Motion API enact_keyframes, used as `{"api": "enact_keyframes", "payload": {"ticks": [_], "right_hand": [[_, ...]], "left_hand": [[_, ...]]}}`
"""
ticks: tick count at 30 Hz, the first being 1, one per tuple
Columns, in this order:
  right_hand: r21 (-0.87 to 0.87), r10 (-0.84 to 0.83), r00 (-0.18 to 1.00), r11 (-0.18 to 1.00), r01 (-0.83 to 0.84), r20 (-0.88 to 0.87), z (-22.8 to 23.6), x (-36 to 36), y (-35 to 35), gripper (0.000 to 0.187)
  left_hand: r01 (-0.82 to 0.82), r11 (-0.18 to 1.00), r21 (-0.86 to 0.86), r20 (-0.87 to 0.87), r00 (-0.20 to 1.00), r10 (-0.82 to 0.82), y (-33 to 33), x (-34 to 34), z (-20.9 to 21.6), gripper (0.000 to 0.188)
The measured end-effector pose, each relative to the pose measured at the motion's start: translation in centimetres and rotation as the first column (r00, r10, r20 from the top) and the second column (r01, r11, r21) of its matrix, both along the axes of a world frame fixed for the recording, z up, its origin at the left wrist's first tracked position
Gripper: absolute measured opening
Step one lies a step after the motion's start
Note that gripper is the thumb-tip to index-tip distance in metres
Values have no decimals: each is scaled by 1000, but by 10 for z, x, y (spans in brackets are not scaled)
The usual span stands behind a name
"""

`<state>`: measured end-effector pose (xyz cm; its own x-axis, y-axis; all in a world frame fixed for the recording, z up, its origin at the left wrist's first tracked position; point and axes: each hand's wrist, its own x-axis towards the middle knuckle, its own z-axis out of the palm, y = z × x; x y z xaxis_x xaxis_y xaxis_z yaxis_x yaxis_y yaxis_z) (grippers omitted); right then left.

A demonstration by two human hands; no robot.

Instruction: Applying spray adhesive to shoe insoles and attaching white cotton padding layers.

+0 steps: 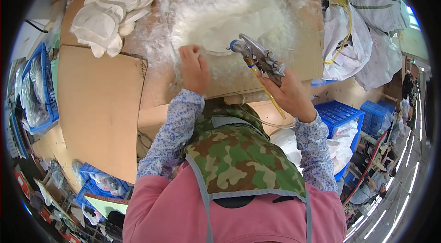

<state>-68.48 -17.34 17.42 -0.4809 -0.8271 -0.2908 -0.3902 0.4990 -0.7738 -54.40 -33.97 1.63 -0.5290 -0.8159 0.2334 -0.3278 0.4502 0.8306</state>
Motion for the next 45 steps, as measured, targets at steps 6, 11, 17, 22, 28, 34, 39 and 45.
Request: {"api": "enact_keyframes", "payload": {"ticks": [6, 11, 17, 22, 28, 34, 39, 45], "right_hand": [[-89, 27, 999, 996, -30, -43, -19, 3, 11, 26], [-119, -56, 994, 991, 67, 93, -25, -10, 40, 31], [-180, -219, 967, 964, 194, -131, -22, -27, 58, 23], [-61, -371, 923, 924, 378, 106, -6, -37, 72, 29], [-207, -447, 879, 856, 474, 164, 3, -37, 79, 31], [-230, -347, 921, 895, 382, 179, -6, -36, 76, 29], [-214, -295, 943, 922, 324, 157, 14, -32, 65, 25], [-181, -299, 932, 924, 336, 204, 19, 16, 19, 37]], "left_hand": [[70, 962, 265, 90, 991, -97, -27, -16, 0, 33], [31, 967, 253, 150, 986, -71, -24, -27, -3, 34], [50, 974, 220, 244, 964, -105, -29, -36, -8, 28], [142, 847, 512, -61, 990, -129, -37, -39, 14, 22], [361, 656, 663, -392, 914, -106, -52, -23, 78, 25], [332, 659, 674, -301, 939, -165, -108, 76, 128, 29], [142, 728, 670, 30, 976, -217, -168, 166, 161, 33], [-10, 921, 390, 487, 851, -198, -283, 286, 115, 35]]}}
